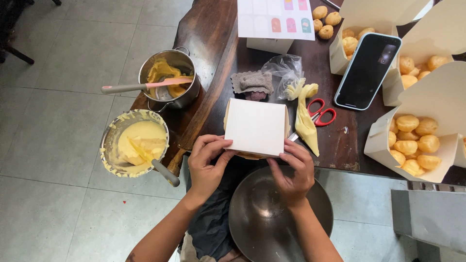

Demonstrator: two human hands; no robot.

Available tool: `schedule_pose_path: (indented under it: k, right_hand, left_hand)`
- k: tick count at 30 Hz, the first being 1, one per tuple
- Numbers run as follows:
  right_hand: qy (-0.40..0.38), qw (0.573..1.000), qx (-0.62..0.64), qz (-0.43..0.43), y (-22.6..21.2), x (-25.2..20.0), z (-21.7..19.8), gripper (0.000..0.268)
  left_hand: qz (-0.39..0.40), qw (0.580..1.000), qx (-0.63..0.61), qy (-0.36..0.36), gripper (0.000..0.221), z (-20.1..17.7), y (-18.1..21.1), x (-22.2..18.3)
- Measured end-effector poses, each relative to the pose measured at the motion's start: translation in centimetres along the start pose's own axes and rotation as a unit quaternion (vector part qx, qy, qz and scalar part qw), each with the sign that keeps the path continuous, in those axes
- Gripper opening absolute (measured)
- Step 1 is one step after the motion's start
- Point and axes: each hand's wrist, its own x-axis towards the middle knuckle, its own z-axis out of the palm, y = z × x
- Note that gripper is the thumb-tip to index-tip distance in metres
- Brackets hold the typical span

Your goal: Filling small pastries with cream using a piping bag and packing them into boxes.

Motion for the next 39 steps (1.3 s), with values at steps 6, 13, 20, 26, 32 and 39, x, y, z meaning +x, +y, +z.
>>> schedule_pose_path:
  k: [6,13,20,26,32,39]
  right_hand:
    - [0.019,1.0,0.002,0.0,-0.2,0.2,0.1,0.031]
    - [0.015,1.0,0.002,-0.003,0.1,-0.2,0.2,0.031]
    - [0.029,1.0,-0.002,-0.003,0.1,-0.4,0.5,0.031]
    - [0.036,0.999,-0.008,0.002,-0.1,-0.3,0.6,0.03]
    - [0.039,0.999,-0.014,-0.007,0.1,-0.6,0.7,0.028]
    - [0.042,0.998,-0.006,-0.04,0.8,-0.9,0.6,0.022]
  left_hand:
    - [0.059,0.997,0.047,-0.01,0.022,-0.1,0.3,0.2]
    - [0.109,0.992,0.058,0.0,0.034,-0.1,-1.0,-0.3]
    - [0.11,0.988,0.095,0.053,0.048,1.3,-0.3,-0.9]
    - [0.108,0.984,0.121,0.078,0.042,2.0,-0.3,-0.9]
    - [0.101,0.984,0.12,0.085,0.04,2.2,-0.7,-1.1]
    - [0.168,0.979,0.086,0.08,0.038,2.0,-2.7,-1.0]
